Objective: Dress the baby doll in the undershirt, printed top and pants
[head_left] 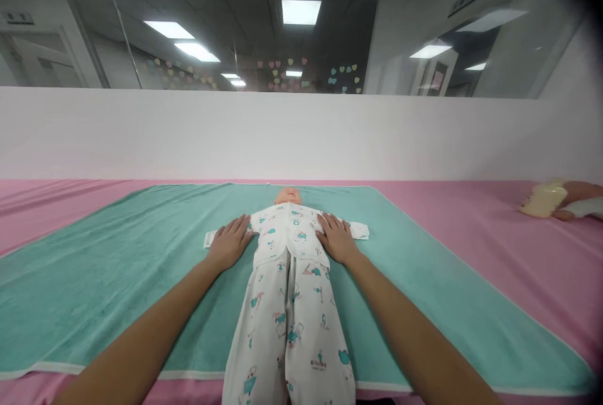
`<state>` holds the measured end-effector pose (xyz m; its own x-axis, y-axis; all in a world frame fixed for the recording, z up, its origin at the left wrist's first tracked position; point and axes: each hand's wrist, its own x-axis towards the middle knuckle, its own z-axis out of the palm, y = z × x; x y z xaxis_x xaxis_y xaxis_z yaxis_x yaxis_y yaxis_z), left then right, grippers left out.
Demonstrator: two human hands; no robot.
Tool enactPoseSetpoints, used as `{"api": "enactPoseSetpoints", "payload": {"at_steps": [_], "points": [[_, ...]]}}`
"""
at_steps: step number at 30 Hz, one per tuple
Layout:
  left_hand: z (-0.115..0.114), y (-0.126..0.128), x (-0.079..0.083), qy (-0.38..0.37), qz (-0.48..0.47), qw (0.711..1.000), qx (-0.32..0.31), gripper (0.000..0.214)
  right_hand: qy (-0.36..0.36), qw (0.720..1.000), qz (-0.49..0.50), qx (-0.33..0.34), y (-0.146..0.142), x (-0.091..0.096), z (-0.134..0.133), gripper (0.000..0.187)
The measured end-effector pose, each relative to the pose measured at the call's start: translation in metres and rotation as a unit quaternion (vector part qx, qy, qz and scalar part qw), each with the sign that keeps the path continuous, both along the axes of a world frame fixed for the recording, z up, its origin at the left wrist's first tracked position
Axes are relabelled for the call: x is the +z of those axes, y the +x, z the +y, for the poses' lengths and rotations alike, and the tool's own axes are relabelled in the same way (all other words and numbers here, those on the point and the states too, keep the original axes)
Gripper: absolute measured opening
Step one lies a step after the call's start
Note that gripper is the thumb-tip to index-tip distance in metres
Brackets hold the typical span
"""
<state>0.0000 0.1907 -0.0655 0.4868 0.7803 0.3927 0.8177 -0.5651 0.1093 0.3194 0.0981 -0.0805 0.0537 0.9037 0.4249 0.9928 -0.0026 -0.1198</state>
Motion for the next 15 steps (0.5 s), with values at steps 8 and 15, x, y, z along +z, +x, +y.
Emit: {"api": "enactPoseSetpoints", "payload": {"at_steps": [8,15], "points": [[0.012,-0.034,-0.001,-0.088,-0.015,0.995,0.05,0.066,-0.099,0.986,0.063,-0.122,0.052,-0.004,-0.014,0.064],[-0.001,-0.059,0.002,-0.126,0.02,0.988,0.088,0.071,-0.135,0.976,0.088,-0.145,0.081,-0.008,-0.046,0.069]]}}
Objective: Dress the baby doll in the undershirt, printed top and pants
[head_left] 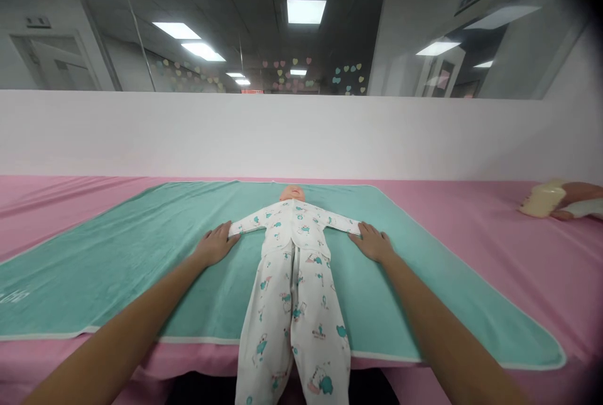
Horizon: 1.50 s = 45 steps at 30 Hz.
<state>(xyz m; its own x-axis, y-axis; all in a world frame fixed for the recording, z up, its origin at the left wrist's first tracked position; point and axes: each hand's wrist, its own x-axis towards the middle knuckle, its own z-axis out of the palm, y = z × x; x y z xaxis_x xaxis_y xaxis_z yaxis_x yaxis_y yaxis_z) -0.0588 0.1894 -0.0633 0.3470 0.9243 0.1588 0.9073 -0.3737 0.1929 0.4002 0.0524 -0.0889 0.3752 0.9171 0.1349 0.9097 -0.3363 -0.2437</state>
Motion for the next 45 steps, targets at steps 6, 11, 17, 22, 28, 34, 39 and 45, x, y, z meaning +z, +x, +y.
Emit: {"api": "enactPoseSetpoints", "payload": {"at_steps": [6,11,17,22,28,34,39,45], "points": [[-0.038,0.005,0.008,0.076,-0.061,0.995,-0.019,0.058,0.165,0.984,0.049,0.04,-0.04,0.012,-0.041,0.063],[-0.107,0.059,0.019,0.084,-0.167,0.966,-0.177,0.055,0.22,0.926,0.226,0.207,-0.129,0.034,-0.061,0.062],[-0.198,0.069,0.008,0.008,-0.222,0.957,-0.189,0.052,0.135,0.911,0.279,0.272,-0.187,0.037,-0.114,0.062],[-0.286,0.024,-0.015,0.02,-0.275,0.942,-0.189,0.048,0.105,0.908,0.32,0.25,-0.2,0.026,-0.21,0.066],[-0.32,0.03,-0.025,0.173,-0.216,0.95,-0.145,0.058,0.228,0.935,0.215,0.165,-0.236,-0.002,-0.259,0.066],[-0.299,0.049,-0.017,0.243,-0.108,0.933,-0.244,0.061,0.298,0.941,0.083,0.136,-0.242,-0.017,-0.236,0.054],[-0.293,0.06,-0.018,0.246,-0.168,0.925,-0.235,0.034,0.347,0.926,0.11,0.101,-0.248,-0.007,-0.216,0.042],[-0.293,0.056,0.01,0.276,-0.267,0.89,-0.248,0.041,0.388,0.886,0.154,0.202,-0.25,0.021,-0.212,0.042]]}}
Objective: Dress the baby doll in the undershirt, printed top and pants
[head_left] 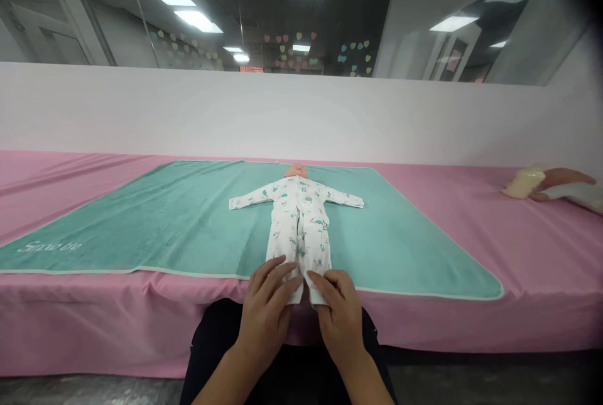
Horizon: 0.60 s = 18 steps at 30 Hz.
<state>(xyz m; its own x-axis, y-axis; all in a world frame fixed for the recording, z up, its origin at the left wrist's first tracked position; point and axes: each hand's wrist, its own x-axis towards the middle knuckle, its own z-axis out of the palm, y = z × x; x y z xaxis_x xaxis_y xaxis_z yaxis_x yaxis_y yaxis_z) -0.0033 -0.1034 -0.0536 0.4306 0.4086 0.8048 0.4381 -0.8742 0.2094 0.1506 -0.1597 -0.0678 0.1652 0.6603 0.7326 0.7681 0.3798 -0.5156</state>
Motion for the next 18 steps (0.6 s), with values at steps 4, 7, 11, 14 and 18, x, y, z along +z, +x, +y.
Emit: {"api": "enactPoseSetpoints", "payload": {"at_steps": [4,7,11,14,18], "points": [[-0.006,-0.006,0.01,-0.035,0.009,0.999,0.007,0.043,-0.057,0.997,-0.03,0.029,0.011,0.026,-0.015,0.032],[-0.015,0.0,0.005,-0.074,0.065,0.995,0.002,0.054,-0.096,0.992,-0.055,0.054,0.014,0.037,-0.024,0.029],[-0.026,0.013,0.002,-0.124,0.136,0.983,0.005,0.063,-0.091,0.991,-0.047,0.09,0.004,0.035,-0.026,0.04],[-0.027,0.019,0.002,-0.17,0.14,0.975,-0.003,0.059,-0.079,0.993,-0.011,0.086,-0.005,0.028,-0.024,0.04],[-0.021,0.028,-0.002,-0.182,0.077,0.98,0.01,0.045,-0.062,0.994,0.038,0.078,-0.011,0.021,-0.021,0.04]]}}
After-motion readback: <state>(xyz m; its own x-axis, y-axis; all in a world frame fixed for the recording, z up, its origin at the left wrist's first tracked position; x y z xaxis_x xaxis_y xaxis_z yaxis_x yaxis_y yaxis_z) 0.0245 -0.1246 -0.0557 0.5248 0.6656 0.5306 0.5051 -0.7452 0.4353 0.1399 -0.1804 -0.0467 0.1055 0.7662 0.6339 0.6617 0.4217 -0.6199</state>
